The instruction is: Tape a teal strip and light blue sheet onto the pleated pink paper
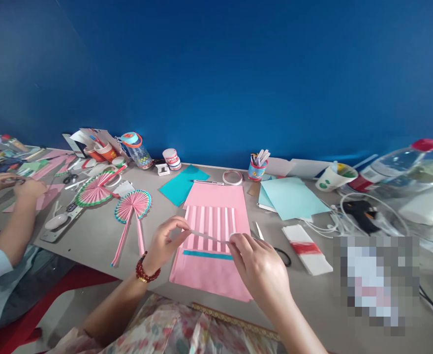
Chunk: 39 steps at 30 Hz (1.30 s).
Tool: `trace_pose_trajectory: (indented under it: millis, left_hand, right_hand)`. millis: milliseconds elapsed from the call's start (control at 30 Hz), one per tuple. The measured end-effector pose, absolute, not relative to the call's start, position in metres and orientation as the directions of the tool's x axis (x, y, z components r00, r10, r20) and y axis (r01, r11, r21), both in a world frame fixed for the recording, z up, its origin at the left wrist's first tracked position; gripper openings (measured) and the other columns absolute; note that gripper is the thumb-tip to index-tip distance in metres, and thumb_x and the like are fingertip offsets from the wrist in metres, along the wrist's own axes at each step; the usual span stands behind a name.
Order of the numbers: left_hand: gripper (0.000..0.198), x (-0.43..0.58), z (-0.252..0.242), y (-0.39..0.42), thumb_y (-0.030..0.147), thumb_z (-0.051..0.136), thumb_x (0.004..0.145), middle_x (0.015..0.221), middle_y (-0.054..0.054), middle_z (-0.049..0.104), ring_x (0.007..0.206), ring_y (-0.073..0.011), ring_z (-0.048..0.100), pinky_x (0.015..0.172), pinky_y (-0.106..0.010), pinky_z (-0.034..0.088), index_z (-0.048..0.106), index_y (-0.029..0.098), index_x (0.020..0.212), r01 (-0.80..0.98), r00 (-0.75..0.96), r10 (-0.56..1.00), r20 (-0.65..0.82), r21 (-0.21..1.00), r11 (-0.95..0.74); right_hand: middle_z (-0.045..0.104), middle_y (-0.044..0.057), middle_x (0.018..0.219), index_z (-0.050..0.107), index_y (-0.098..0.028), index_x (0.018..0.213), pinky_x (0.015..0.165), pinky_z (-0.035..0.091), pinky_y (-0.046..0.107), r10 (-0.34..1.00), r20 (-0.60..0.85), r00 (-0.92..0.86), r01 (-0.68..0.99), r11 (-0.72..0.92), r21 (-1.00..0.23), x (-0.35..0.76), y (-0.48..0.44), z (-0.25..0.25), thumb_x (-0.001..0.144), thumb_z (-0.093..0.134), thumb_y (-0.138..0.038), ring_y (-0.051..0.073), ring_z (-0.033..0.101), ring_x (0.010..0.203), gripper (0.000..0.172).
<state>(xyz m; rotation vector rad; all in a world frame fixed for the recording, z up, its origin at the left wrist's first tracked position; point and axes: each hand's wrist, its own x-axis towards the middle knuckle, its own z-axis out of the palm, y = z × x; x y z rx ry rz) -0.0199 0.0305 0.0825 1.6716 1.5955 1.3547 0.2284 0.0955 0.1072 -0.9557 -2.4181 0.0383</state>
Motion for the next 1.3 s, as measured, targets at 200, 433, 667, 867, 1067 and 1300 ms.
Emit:
trace_pose_trajectory:
  millis: [200,433,667,867,1067,1300]
  left_hand:
    - [0.014,-0.021,0.082,0.042,0.027,0.053,0.093,0.087,-0.005,0.064,0.087,-0.019,0.061,0.081,-0.033,0.048,0.059,0.019,0.084,0.57,-0.1,0.918,0.383,0.779,-0.263]
    - [0.019,-0.031,0.08,0.052,0.032,0.05,0.095,0.084,-0.004,0.063,0.084,-0.018,0.06,0.083,-0.032,0.047,0.057,0.019,0.083,0.586,-0.087,0.928,0.361,0.772,-0.245]
    - [0.024,-0.051,0.084,0.066,0.04,0.054,0.093,0.082,-0.002,0.064,0.081,-0.0179,0.06,0.077,-0.028,0.046,0.06,0.019,0.083,0.569,-0.162,0.942,0.295,0.807,-0.154]
    - [0.024,-0.058,0.075,0.08,0.04,0.056,0.091,0.083,-0.003,0.067,0.08,-0.0179,0.061,0.075,-0.028,0.047,0.061,0.018,0.081,0.536,-0.208,0.943,0.261,0.837,-0.113]
    - [0.02,-0.063,0.054,0.1,0.037,0.055,0.088,0.081,-0.001,0.067,0.077,-0.0166,0.062,0.069,-0.026,0.048,0.061,0.019,0.08,0.563,-0.227,0.949,0.219,0.824,-0.056]
    - [0.018,-0.075,0.028,0.117,0.034,0.056,0.083,0.076,-0.001,0.067,0.075,-0.0176,0.063,0.07,-0.028,0.047,0.061,0.02,0.074,0.616,-0.278,0.943,0.183,0.787,0.029]
  right_hand:
    - [0.069,0.002,0.071,0.06,-0.021,0.089,0.052,0.034,0.027,0.649,0.453,-0.612,0.649,0.739,-0.182,0.229,0.105,0.106,0.1,0.039,-0.035,0.014,0.057,0.05,0.027]
    - [0.07,0.0,0.074,0.06,-0.023,0.098,0.047,0.035,0.024,0.69,0.304,-0.657,0.614,0.724,-0.315,0.233,0.116,0.109,0.1,0.039,-0.035,0.014,0.058,0.049,0.024]
    - [0.068,-0.001,0.072,0.058,-0.024,0.092,0.047,0.033,0.023,0.783,0.209,-0.586,0.705,0.62,-0.345,0.239,0.134,0.113,0.096,0.048,-0.038,0.015,0.061,0.054,0.018]
    - [0.071,0.002,0.096,0.06,-0.023,0.098,0.055,0.037,0.024,0.808,0.252,-0.532,0.731,0.589,-0.345,0.232,0.151,0.112,0.095,0.047,-0.03,0.015,0.063,0.067,0.015]
    - [0.07,0.002,0.095,0.065,-0.024,0.098,0.057,0.032,0.024,0.848,0.113,-0.518,0.807,0.528,-0.262,0.217,0.166,0.115,0.094,0.045,-0.027,0.017,0.063,0.078,0.02]
    - [0.07,0.004,0.097,0.067,-0.023,0.093,0.053,0.027,0.025,0.856,-0.043,-0.515,0.848,0.502,-0.17,0.195,0.186,0.115,0.092,0.043,-0.03,0.017,0.062,0.079,0.025]
